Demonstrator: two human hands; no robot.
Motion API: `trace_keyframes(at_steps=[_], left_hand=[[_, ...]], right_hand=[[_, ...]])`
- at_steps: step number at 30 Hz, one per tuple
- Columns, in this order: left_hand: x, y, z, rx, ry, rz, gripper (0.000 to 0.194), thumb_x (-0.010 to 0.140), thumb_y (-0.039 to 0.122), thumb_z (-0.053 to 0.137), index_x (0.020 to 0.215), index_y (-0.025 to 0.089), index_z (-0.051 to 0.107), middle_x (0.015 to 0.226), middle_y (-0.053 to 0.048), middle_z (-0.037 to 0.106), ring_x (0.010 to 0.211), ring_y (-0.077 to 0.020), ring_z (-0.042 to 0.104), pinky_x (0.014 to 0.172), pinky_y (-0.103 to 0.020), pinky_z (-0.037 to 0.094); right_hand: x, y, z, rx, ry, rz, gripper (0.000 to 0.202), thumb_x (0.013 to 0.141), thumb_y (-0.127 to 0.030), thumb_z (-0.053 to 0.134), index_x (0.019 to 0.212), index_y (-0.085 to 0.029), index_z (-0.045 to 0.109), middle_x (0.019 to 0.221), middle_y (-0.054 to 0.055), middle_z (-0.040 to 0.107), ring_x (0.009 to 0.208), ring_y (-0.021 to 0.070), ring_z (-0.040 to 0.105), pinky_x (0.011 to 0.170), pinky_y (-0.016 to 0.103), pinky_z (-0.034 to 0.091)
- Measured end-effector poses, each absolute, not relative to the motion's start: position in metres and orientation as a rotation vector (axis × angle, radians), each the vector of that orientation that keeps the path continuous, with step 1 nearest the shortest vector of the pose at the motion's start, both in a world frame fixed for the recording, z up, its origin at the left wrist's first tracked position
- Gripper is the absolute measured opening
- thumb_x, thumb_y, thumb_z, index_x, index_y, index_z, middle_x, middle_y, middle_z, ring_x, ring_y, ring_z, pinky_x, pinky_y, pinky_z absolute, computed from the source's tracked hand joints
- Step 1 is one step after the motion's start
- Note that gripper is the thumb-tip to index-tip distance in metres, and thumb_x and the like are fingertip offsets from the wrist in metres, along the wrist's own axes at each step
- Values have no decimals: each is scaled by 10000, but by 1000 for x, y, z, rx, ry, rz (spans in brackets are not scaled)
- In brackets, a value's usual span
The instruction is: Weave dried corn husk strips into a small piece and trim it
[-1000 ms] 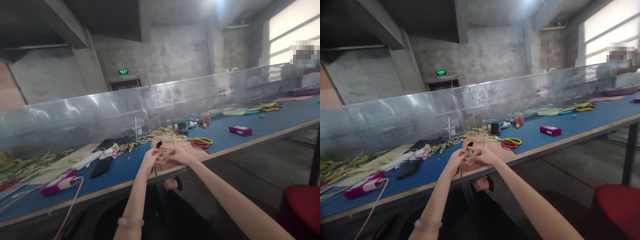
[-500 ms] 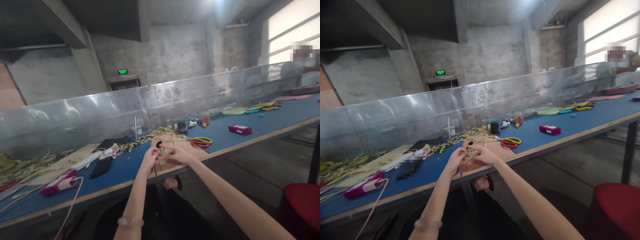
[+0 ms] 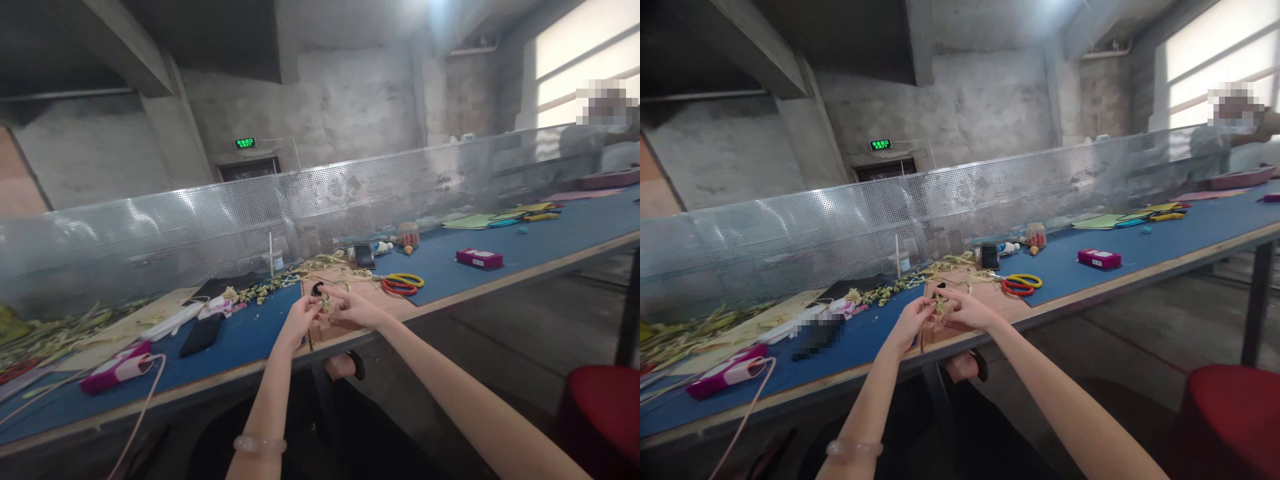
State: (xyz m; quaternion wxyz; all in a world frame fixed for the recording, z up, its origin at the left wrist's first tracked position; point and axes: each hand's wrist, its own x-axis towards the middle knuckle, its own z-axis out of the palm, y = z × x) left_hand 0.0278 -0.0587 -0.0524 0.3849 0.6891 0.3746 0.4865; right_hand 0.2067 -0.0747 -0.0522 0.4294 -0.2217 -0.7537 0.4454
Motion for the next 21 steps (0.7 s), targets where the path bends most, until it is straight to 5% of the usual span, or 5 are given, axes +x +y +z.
trace_keyframes(at_steps=[4, 8, 14, 17, 21], left_hand=[[28, -57, -54, 1765, 1009, 1289, 262, 705, 383, 610, 803, 141, 584, 692, -29, 621, 564, -131, 562, 562, -242, 423], [28, -61, -51, 1829, 1075, 1337, 211, 730, 360, 576, 784, 156, 584, 625, 5, 576, 511, -114, 499, 521, -226, 375], [28, -61, -51, 1864, 1078, 1366, 167, 739, 339, 561, 712, 175, 546, 664, -3, 587, 496, -108, 480, 541, -241, 382], [29, -62, -49, 1850, 993, 1360, 187, 716, 349, 588, 697, 173, 528, 845, -45, 635, 520, -105, 504, 541, -248, 396], [31, -65, -46, 1848, 944, 1305, 207, 725, 364, 597, 756, 166, 545, 691, -18, 629, 550, -123, 535, 593, -256, 427]], right_hand=[[205, -78, -50, -549, -1870, 1112, 722, 645, -103, 531, 1332, -261, 376, 1183, 36, 523, 543, 19, 373, 618, 218, 463], [205, -76, -51, -561, -1850, 1074, 726, 639, -100, 525, 1334, -251, 378, 1237, 57, 501, 558, 21, 406, 622, 218, 459], [205, -75, -53, -579, -1822, 1053, 722, 661, -100, 534, 1349, -229, 357, 877, 1, 621, 588, 59, 438, 661, 248, 448], [207, -76, -53, -548, -1796, 1128, 745, 667, -94, 537, 1367, -225, 319, 650, -70, 543, 570, 70, 443, 676, 270, 450], [209, -75, -53, -519, -1795, 1184, 748, 682, -78, 529, 1373, -253, 302, 577, -94, 458, 576, 75, 460, 696, 279, 450]])
